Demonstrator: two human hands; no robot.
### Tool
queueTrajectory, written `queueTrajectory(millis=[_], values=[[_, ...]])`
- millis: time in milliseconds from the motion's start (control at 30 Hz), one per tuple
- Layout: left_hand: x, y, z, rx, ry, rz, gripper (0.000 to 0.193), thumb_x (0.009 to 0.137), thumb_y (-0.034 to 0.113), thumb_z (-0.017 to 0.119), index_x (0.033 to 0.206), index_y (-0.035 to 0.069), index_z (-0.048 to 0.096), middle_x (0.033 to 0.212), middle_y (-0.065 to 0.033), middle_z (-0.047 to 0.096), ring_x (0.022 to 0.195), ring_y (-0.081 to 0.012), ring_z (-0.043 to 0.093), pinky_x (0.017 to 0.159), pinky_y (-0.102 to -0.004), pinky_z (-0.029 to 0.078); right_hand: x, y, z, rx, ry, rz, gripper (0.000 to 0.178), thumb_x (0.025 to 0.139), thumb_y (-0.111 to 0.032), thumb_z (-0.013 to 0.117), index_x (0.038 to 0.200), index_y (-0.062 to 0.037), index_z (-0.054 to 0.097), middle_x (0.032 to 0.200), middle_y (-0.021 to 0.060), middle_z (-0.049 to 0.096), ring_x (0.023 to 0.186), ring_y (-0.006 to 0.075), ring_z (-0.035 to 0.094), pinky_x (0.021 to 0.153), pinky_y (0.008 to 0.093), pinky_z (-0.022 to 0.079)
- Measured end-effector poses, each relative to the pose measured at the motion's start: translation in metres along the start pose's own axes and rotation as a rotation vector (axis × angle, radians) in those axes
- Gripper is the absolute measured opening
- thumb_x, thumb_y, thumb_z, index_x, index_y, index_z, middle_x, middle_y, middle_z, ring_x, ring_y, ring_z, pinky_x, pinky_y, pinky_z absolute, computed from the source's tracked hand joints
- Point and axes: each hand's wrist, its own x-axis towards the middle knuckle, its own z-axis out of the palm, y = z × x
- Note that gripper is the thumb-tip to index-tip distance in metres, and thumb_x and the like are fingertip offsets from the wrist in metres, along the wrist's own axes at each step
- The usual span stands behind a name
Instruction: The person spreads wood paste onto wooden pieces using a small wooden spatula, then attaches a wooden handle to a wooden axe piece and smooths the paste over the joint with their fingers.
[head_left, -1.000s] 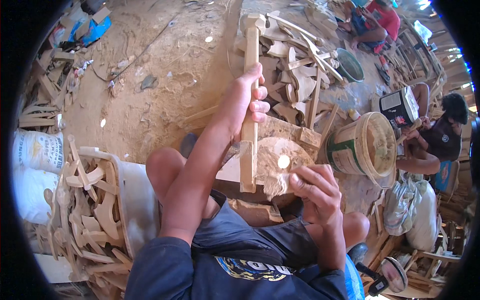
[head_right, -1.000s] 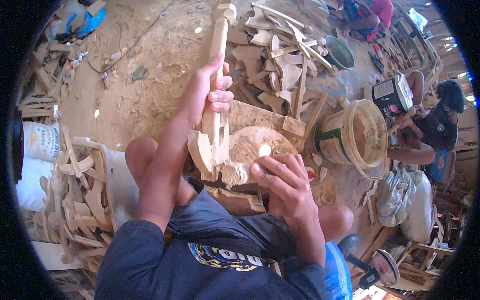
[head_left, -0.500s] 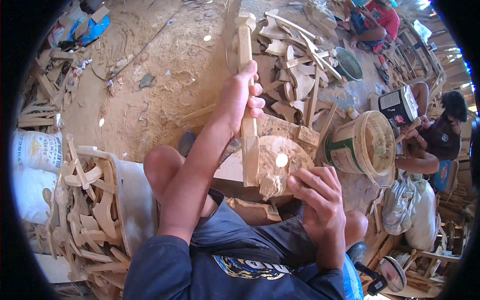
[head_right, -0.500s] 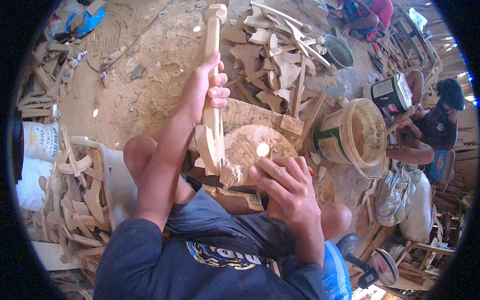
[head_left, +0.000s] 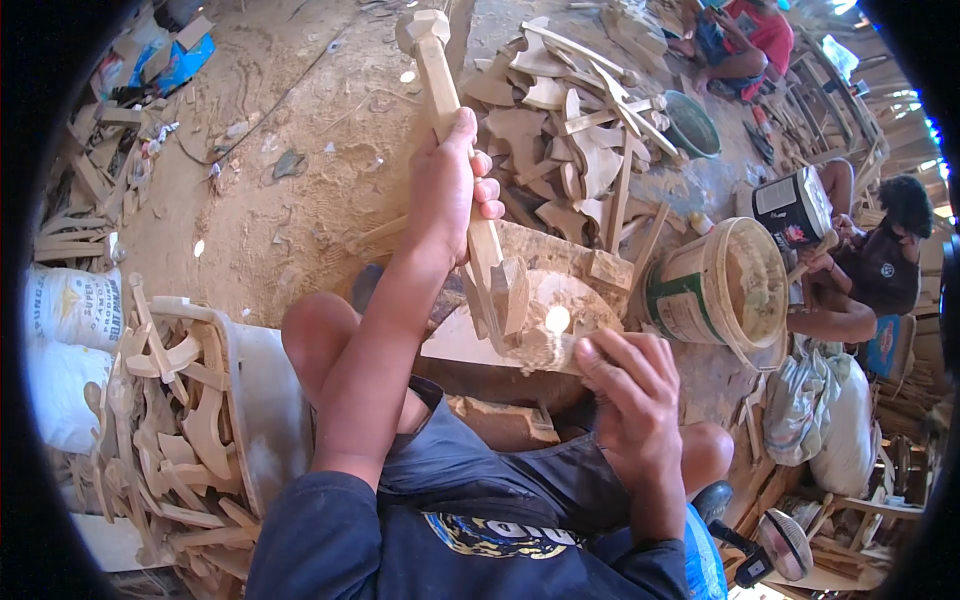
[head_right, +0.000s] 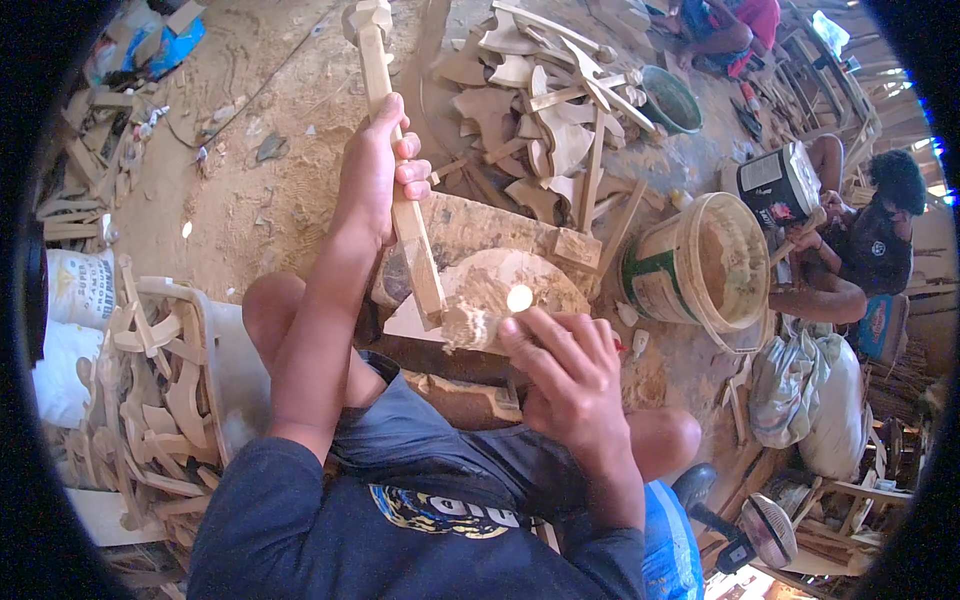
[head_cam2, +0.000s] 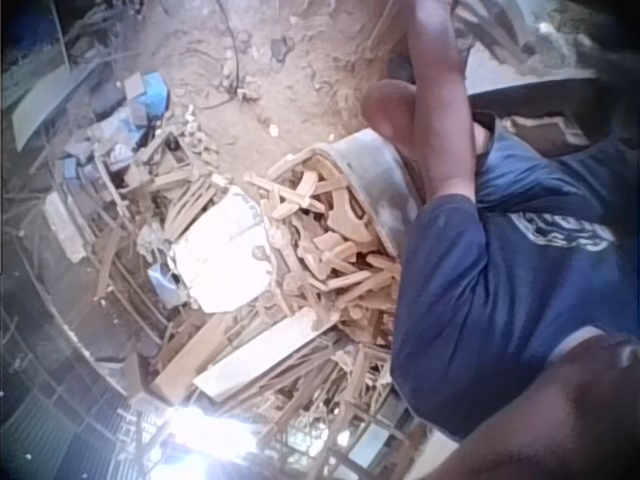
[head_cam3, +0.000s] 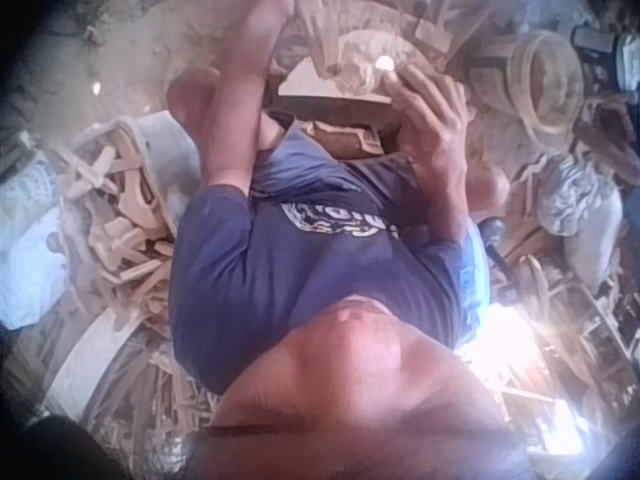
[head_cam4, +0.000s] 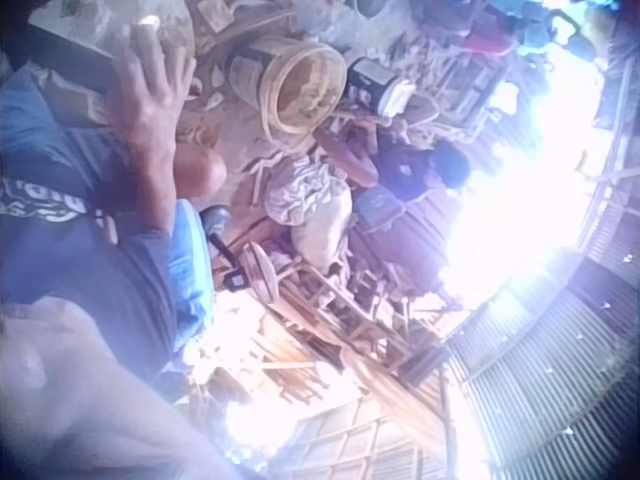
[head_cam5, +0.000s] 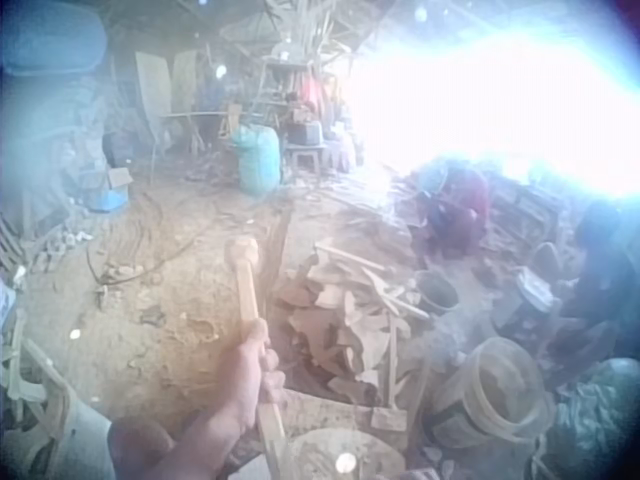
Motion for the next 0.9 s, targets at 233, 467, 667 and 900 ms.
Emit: queueTrajectory(millis=[233,467,667,900], values=[[-0.003,0.001,0.000,0.050,0.020,0.062,0.027,0.109,0.043,0.061,0.103,0.020,0.048,0.072,0.0067,0.044,0.048,-0.0041,0.040,0.042,-0.0240,0.035,0.005,-0.018,-0.008,-0.097,-0.074,0.037,0.060,0.065,-0.004,0.070,0.125,-0.0034,0.074,0.123,0.0123,0.071,0.099,0.0322,0.066,0.083,0.0447,0.050],[0.001,-0.002,0.000,0.072,0.029,0.148,0.027,0.109,0.043,0.062,0.106,0.019,0.049,0.073,0.0054,0.045,0.049,-0.0052,0.042,0.042,-0.0254,0.037,0.002,-0.014,0.007,-0.046,-0.057,0.059,0.061,0.065,0.000,0.068,0.126,-0.0036,0.073,0.122,0.0127,0.071,0.098,0.0329,0.065,0.083,0.0454,0.050],[-0.006,0.001,-0.001,0.114,0.024,0.209,0.027,0.110,0.042,0.061,0.109,0.018,0.050,0.074,0.0044,0.045,0.048,-0.0059,0.043,0.041,-0.0261,0.039,-0.002,0.007,-0.012,-0.134,-0.117,0.127,0.060,0.066,-0.002,0.069,0.125,-0.0054,0.074,0.122,0.0089,0.071,0.102,0.0288,0.066,0.088,0.0430,0.048],[-0.021,-0.010,-0.002,0.194,-0.242,0.351,0.029,0.111,0.040,0.060,0.112,0.013,0.051,0.071,0.0021,0.050,0.045,-0.0060,0.046,0.040,-0.0241,0.038,0.004,0.034,-0.028,-0.296,0.066,0.028,0.036,0.077,-0.004,0.070,0.111,-0.0096,0.081,0.120,0.0040,0.077,0.111,0.0250,0.070,0.110,0.0512,0.038]])
